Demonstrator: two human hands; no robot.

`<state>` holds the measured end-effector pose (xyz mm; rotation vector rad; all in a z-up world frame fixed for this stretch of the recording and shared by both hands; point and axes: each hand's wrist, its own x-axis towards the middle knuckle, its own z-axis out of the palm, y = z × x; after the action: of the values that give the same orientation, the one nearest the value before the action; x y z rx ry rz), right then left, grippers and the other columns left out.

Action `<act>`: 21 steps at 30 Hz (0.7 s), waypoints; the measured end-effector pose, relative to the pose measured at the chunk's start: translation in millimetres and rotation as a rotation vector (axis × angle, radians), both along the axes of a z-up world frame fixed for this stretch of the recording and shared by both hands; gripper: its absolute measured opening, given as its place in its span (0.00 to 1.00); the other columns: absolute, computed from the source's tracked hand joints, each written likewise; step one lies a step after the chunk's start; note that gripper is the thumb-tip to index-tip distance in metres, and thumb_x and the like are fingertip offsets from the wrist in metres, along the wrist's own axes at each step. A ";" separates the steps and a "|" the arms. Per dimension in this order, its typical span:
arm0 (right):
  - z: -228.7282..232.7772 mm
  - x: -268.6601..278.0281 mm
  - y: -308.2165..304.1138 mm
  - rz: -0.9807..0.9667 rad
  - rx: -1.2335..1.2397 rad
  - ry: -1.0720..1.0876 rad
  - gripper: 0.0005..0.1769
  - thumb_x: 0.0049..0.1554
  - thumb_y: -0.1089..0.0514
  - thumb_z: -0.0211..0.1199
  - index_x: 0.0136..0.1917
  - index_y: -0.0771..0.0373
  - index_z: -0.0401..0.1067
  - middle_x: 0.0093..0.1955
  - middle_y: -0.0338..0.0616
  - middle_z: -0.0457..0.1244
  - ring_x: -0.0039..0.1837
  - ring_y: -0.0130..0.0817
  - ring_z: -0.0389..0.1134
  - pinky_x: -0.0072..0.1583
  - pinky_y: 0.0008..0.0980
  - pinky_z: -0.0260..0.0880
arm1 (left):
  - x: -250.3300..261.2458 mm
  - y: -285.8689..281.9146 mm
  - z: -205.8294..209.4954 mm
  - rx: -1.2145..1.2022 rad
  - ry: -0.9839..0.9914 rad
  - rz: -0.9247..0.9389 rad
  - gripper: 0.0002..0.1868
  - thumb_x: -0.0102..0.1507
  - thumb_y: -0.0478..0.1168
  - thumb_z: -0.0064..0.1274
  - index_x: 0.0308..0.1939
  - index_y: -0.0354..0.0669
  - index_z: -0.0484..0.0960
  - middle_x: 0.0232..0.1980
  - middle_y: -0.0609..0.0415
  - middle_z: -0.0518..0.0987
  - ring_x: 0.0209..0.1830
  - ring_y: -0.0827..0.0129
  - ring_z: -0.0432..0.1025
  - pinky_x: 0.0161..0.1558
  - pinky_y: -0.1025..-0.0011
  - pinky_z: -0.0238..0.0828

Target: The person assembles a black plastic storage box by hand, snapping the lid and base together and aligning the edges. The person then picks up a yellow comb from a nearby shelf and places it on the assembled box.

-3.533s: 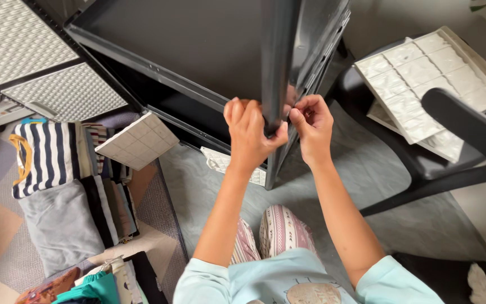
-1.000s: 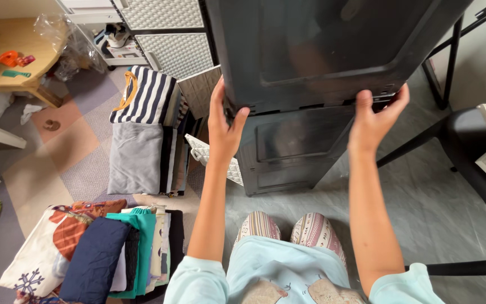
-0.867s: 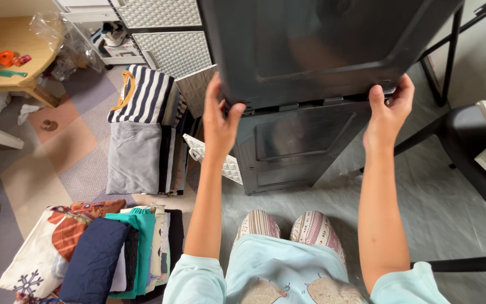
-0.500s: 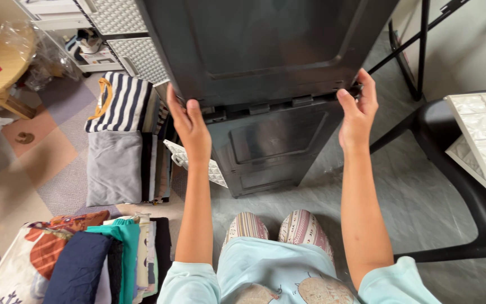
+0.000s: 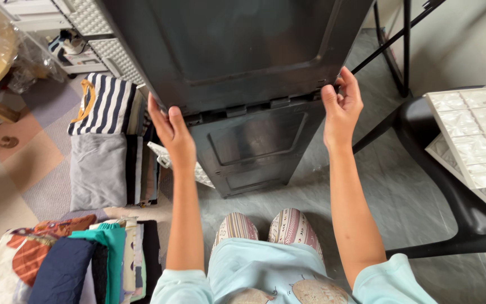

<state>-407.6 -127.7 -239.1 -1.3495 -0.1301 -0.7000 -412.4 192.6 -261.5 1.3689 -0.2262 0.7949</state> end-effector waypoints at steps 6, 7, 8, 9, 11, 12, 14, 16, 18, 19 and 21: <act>17.9 1.9 -2.6 0.225 0.150 0.012 0.35 0.58 0.65 0.71 0.75 0.66 0.61 0.57 0.39 0.69 0.60 0.27 0.68 0.68 0.27 0.69 | -10.4 11.3 7.4 -0.033 0.033 -0.107 0.32 0.77 0.46 0.47 0.79 0.37 0.55 0.72 0.54 0.69 0.65 0.76 0.68 0.69 0.76 0.63; 18.8 3.0 -5.1 0.228 0.160 0.017 0.35 0.58 0.66 0.70 0.75 0.66 0.60 0.57 0.40 0.69 0.60 0.27 0.69 0.68 0.27 0.69 | -11.2 11.8 10.9 -0.052 0.054 -0.129 0.32 0.76 0.46 0.49 0.79 0.36 0.56 0.68 0.54 0.72 0.63 0.76 0.69 0.67 0.77 0.63; 19.4 4.3 -9.0 0.231 0.169 0.021 0.35 0.58 0.66 0.70 0.75 0.66 0.59 0.57 0.41 0.69 0.60 0.28 0.69 0.68 0.28 0.69 | -12.4 12.9 14.9 -0.071 0.075 -0.151 0.32 0.76 0.45 0.50 0.78 0.36 0.57 0.65 0.55 0.75 0.61 0.76 0.69 0.65 0.77 0.64; 18.9 6.0 -13.1 0.235 0.177 0.028 0.35 0.58 0.67 0.70 0.75 0.66 0.59 0.57 0.41 0.69 0.61 0.29 0.69 0.68 0.29 0.69 | -14.4 13.0 18.3 -0.091 0.097 -0.172 0.32 0.75 0.45 0.52 0.77 0.36 0.59 0.61 0.56 0.78 0.58 0.76 0.70 0.63 0.77 0.65; 17.1 12.5 -21.0 0.229 0.278 -0.018 0.37 0.58 0.70 0.69 0.77 0.66 0.59 0.57 0.38 0.68 0.60 0.30 0.68 0.66 0.30 0.68 | -17.4 11.1 25.0 -0.060 0.182 -0.189 0.33 0.71 0.45 0.57 0.75 0.37 0.62 0.51 0.57 0.79 0.49 0.75 0.69 0.53 0.75 0.64; 15.7 15.4 -25.6 0.228 0.330 -0.040 0.38 0.58 0.72 0.69 0.78 0.66 0.59 0.56 0.37 0.67 0.60 0.30 0.68 0.64 0.31 0.68 | -19.3 10.0 28.2 -0.044 0.225 -0.195 0.34 0.68 0.45 0.60 0.73 0.37 0.64 0.47 0.57 0.80 0.44 0.75 0.68 0.48 0.74 0.63; 15.7 19.4 -42.6 0.168 0.366 -0.028 0.40 0.60 0.72 0.70 0.80 0.62 0.59 0.51 0.34 0.64 0.56 0.30 0.68 0.57 0.32 0.66 | -21.7 5.2 32.8 0.329 0.164 0.005 0.31 0.64 0.45 0.65 0.67 0.37 0.70 0.46 0.53 0.82 0.45 0.70 0.75 0.60 0.66 0.48; 13.9 28.0 -55.7 0.144 0.386 -0.020 0.40 0.61 0.71 0.69 0.81 0.59 0.57 0.51 0.33 0.64 0.55 0.29 0.69 0.55 0.33 0.69 | -20.5 -1.7 36.7 0.537 0.106 0.114 0.30 0.62 0.45 0.67 0.64 0.38 0.75 0.46 0.51 0.84 0.47 0.65 0.78 0.63 0.63 0.50; 6.9 29.7 -72.0 0.136 0.397 -0.003 0.39 0.61 0.69 0.68 0.80 0.56 0.54 0.55 0.36 0.68 0.57 0.27 0.71 0.58 0.35 0.75 | -22.5 -10.1 36.8 0.589 0.066 0.114 0.29 0.62 0.45 0.67 0.64 0.40 0.77 0.47 0.50 0.84 0.49 0.61 0.78 0.57 0.66 0.70; 2.4 33.2 -76.6 0.134 0.356 -0.040 0.39 0.65 0.68 0.67 0.82 0.57 0.54 0.57 0.39 0.69 0.58 0.29 0.70 0.60 0.34 0.74 | -23.9 -13.8 37.3 0.551 0.102 0.056 0.29 0.63 0.45 0.66 0.65 0.41 0.77 0.47 0.50 0.84 0.49 0.62 0.79 0.56 0.66 0.72; -6.2 41.1 -83.4 0.123 0.271 -0.110 0.37 0.71 0.65 0.67 0.86 0.57 0.53 0.60 0.47 0.69 0.58 0.32 0.70 0.64 0.31 0.73 | -28.8 -23.1 38.5 0.473 0.177 -0.064 0.29 0.63 0.46 0.64 0.67 0.43 0.76 0.48 0.49 0.83 0.50 0.64 0.80 0.56 0.67 0.76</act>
<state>-366.5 -211.1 -245.3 -1.0353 -0.1971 -0.6622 -441.2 169.5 -223.0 1.8579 -0.3315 0.5806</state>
